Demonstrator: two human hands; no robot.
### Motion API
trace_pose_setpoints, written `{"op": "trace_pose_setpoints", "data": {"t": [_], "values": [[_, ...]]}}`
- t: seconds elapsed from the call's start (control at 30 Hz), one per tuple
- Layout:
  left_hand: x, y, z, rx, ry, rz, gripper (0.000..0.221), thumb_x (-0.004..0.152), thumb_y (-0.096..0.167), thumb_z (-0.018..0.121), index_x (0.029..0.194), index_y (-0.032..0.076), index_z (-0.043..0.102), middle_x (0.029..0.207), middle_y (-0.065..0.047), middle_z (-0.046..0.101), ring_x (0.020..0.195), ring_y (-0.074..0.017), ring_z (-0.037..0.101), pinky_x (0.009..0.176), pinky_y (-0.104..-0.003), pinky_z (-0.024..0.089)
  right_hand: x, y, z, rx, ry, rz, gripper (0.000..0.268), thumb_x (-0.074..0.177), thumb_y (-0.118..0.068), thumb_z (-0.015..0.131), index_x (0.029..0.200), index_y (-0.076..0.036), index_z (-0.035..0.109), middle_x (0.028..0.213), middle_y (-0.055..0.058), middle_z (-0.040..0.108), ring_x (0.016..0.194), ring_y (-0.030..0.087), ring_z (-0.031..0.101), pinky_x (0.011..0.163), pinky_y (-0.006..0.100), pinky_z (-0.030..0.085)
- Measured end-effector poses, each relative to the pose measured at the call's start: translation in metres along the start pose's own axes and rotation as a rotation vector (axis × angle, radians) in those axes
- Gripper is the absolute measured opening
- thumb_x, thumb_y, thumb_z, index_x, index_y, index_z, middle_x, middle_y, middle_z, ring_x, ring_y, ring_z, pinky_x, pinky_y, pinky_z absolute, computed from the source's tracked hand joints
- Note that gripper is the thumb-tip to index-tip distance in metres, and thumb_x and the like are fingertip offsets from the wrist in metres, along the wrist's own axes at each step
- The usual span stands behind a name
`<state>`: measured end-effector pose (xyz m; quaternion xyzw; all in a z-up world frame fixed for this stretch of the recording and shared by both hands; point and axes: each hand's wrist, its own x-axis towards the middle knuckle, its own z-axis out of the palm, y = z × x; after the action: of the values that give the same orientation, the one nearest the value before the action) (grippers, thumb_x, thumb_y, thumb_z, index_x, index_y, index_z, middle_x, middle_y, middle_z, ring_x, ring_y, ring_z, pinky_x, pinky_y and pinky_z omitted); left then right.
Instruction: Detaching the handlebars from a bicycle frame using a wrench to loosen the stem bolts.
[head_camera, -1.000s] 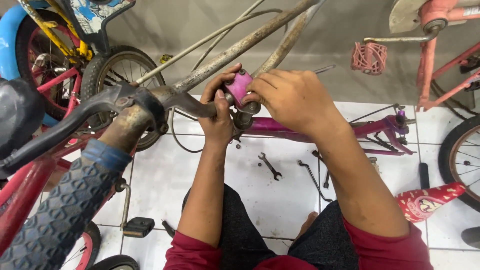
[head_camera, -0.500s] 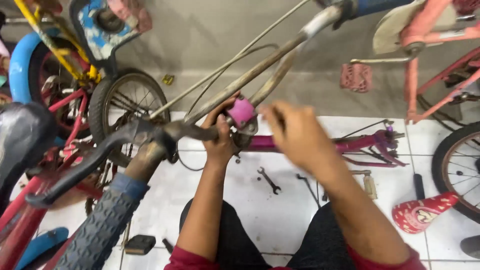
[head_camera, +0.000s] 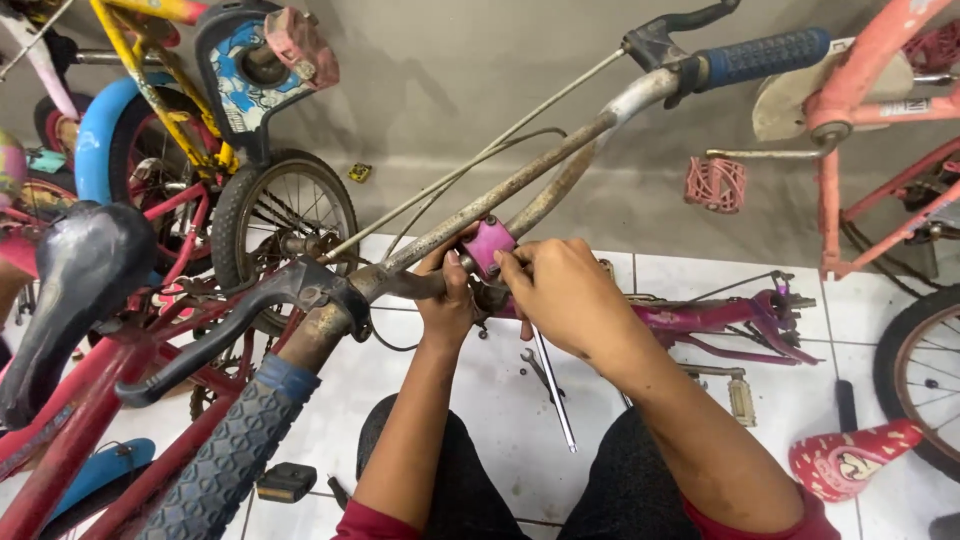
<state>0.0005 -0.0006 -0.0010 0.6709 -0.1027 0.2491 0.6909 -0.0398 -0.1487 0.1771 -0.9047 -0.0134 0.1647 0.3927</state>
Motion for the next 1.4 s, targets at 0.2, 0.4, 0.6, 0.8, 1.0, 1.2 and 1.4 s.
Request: {"op": "trace_pose_setpoints", "data": {"t": [0.2,0.4,0.6,0.8,1.0,1.2,1.4], "values": [[0.003,-0.003,0.004,-0.019,0.035,0.036,0.039,0.099,0.022,0.046,0.115,0.002,0.076,0.106,-0.014,0.078,0.1,-0.0195,0.071,0.094,-0.038,0.054,0.025,0.006,0.039,-0.409,0.179,-0.037,0.03,0.094,-0.018,0.055,0.078,-0.001,0.074,0.059,0.019,0.069,0.066,0.04,0.075,0.057,0.048,0.06],[0.003,0.008,0.009,0.005,0.085,0.093,0.033,0.099,0.016,0.052,0.116,-0.002,0.074,0.106,-0.016,0.077,0.095,-0.0201,0.071,0.093,-0.041,0.054,0.025,-0.002,0.065,-0.459,0.311,-0.015,0.023,0.089,-0.009,0.058,0.073,0.001,0.07,0.057,0.018,0.066,0.063,0.039,0.074,0.059,0.049,0.061],[0.005,0.007,0.005,0.003,0.015,0.103,0.033,0.097,0.012,0.051,0.117,-0.004,0.073,0.108,-0.019,0.075,0.1,-0.023,0.07,0.093,-0.043,0.054,0.02,0.03,0.058,-0.699,0.373,-0.295,0.024,0.096,-0.018,0.054,0.08,-0.004,0.066,0.058,0.013,0.067,0.06,0.037,0.074,0.055,0.048,0.059],[0.006,0.008,-0.002,-0.009,-0.051,0.121,0.034,0.099,0.011,0.048,0.118,-0.004,0.072,0.111,-0.021,0.074,0.105,-0.0266,0.07,0.096,-0.043,0.054,0.029,0.05,0.017,-1.008,0.436,-0.856,0.019,0.097,-0.023,0.058,0.087,-0.01,0.067,0.06,0.006,0.071,0.056,0.024,0.073,0.057,0.037,0.059],[0.01,0.02,0.0,-0.052,-0.103,0.144,0.037,0.102,0.02,0.045,0.116,0.001,0.074,0.108,-0.015,0.076,0.104,-0.0218,0.069,0.095,-0.042,0.053,0.054,0.059,-0.015,-1.199,0.624,-1.393,0.018,0.099,-0.021,0.057,0.086,-0.012,0.067,0.058,-0.001,0.063,0.052,0.012,0.067,0.06,0.022,0.055],[0.015,0.018,0.003,-0.028,-0.11,0.158,0.037,0.1,0.019,0.046,0.114,0.0,0.074,0.108,-0.018,0.076,0.104,-0.0269,0.071,0.095,-0.042,0.054,0.08,0.068,-0.019,-1.085,0.762,-1.573,0.025,0.103,-0.025,0.058,0.081,-0.016,0.065,0.06,-0.002,0.057,0.055,0.013,0.059,0.063,0.022,0.052],[0.024,0.02,0.012,-0.087,-0.122,0.187,0.036,0.102,0.016,0.041,0.115,-0.001,0.07,0.115,-0.021,0.074,0.111,-0.0301,0.069,0.099,-0.043,0.052,0.073,0.092,0.01,-0.826,0.776,-1.155,0.023,0.105,-0.041,0.06,0.093,-0.023,0.066,0.072,-0.005,0.061,0.069,0.013,0.066,0.066,0.026,0.053]]}}
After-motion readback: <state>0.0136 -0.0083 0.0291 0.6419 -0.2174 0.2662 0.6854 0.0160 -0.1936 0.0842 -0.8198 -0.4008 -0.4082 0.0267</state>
